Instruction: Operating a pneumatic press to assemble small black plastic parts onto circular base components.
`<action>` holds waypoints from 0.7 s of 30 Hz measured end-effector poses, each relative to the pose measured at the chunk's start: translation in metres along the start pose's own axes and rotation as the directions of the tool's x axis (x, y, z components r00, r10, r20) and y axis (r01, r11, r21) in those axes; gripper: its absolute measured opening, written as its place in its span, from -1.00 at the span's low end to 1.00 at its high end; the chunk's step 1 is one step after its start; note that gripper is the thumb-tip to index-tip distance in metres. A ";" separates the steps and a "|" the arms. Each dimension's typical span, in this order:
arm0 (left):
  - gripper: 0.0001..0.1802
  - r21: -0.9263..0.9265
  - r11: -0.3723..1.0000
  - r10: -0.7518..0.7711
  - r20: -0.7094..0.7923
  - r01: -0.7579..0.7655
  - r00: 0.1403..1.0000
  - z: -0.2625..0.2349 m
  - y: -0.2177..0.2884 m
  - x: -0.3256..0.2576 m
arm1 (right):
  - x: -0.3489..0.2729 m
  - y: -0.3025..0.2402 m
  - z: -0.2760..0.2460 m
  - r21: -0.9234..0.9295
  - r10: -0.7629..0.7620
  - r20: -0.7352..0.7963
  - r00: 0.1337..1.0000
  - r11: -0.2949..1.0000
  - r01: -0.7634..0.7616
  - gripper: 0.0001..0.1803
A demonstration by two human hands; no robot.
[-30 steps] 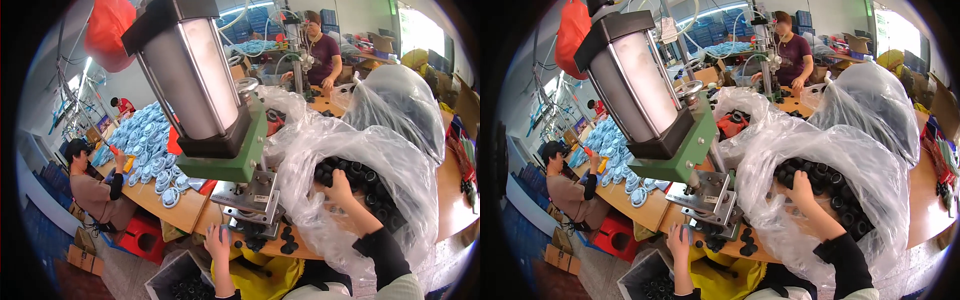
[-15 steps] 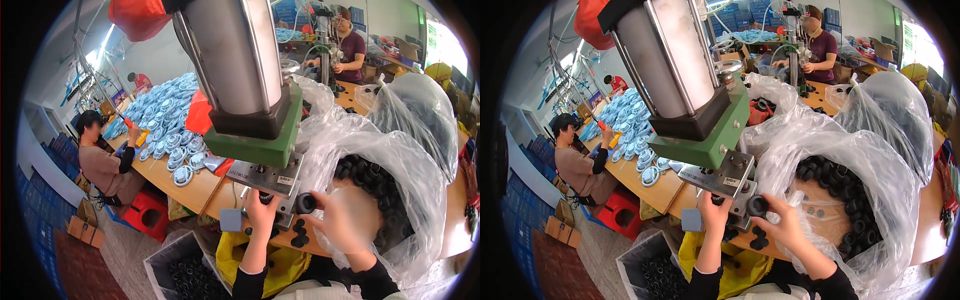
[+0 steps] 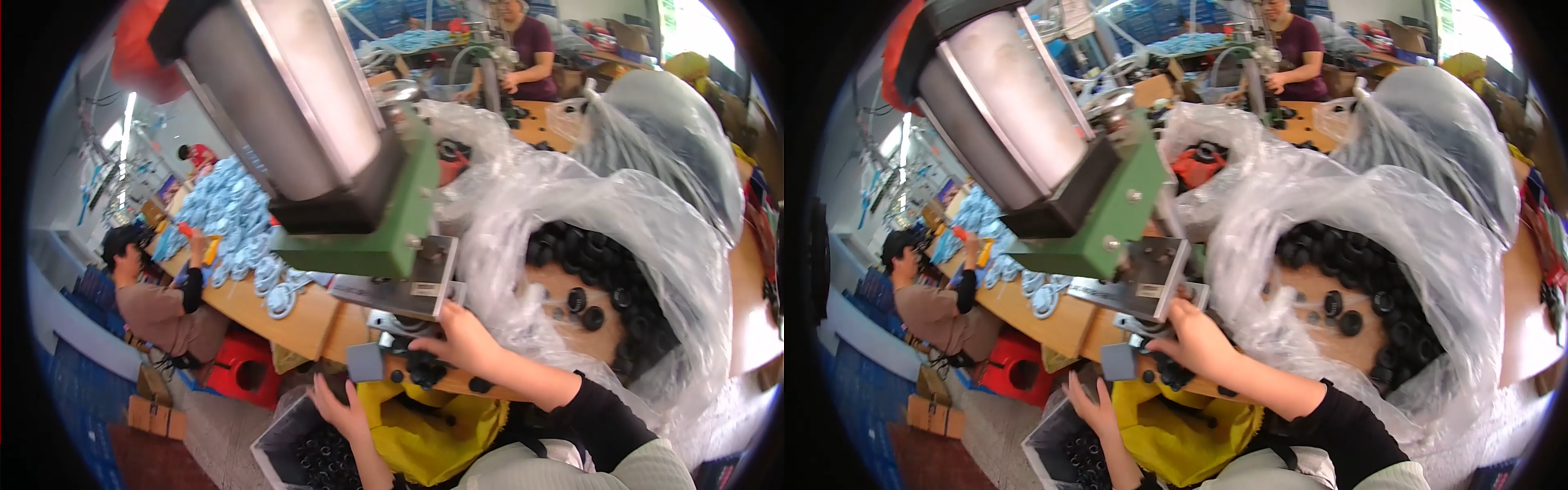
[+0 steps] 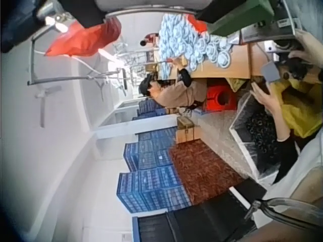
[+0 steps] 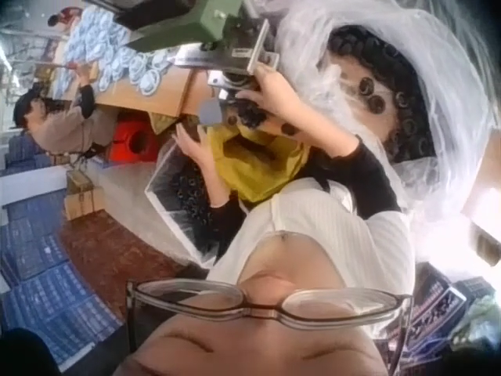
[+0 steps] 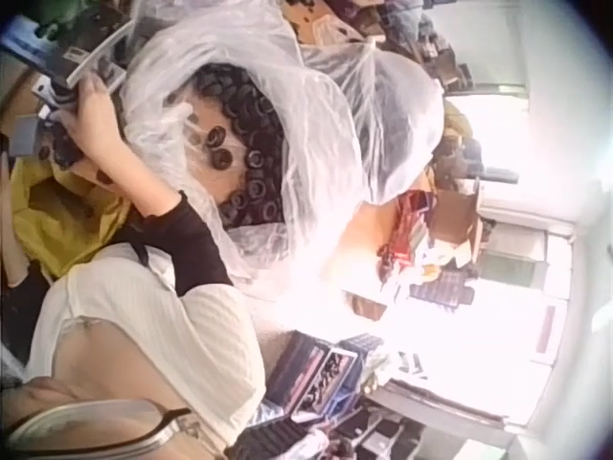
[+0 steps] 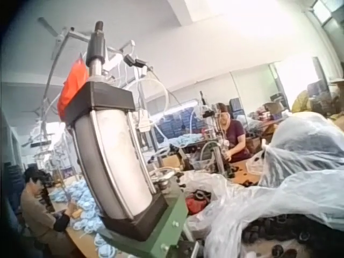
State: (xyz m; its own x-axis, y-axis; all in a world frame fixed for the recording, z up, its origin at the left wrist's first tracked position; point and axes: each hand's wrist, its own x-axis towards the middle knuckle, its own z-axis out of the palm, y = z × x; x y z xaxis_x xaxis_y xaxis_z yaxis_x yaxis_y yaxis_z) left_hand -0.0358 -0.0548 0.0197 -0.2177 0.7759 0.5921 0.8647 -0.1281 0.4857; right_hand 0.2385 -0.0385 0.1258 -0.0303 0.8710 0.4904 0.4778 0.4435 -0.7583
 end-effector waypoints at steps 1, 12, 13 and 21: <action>-0.45 -0.002 0.997 0.072 0.065 -0.072 0.995 0.010 0.016 0.014 | -0.008 -0.023 -0.013 0.118 0.033 -0.038 0.999 0.993 -0.029 -0.43; -0.54 0.132 0.980 0.091 0.367 -0.148 0.926 0.067 0.026 0.024 | -0.115 0.114 -0.167 -0.559 0.410 -0.196 0.891 0.700 -0.445 -0.51; -0.54 0.149 0.978 0.082 0.353 -0.143 0.932 0.065 0.025 0.024 | -0.111 0.108 -0.168 -0.505 0.440 -0.230 0.868 0.708 -0.493 -0.53; -0.27 -0.500 0.806 0.296 -0.120 -0.316 0.947 0.030 0.131 0.053 | -0.092 0.007 -0.153 0.152 0.395 -0.348 0.850 0.919 -0.365 -0.41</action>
State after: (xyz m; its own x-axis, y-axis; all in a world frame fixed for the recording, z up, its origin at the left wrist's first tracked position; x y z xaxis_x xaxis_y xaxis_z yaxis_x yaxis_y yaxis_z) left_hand 0.0796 -0.0121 0.0960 -0.0045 0.6229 0.7823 0.5393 -0.6573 0.5265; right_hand 0.3786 -0.1478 0.1416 0.4686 0.8421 0.2668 0.3162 0.1221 -0.9408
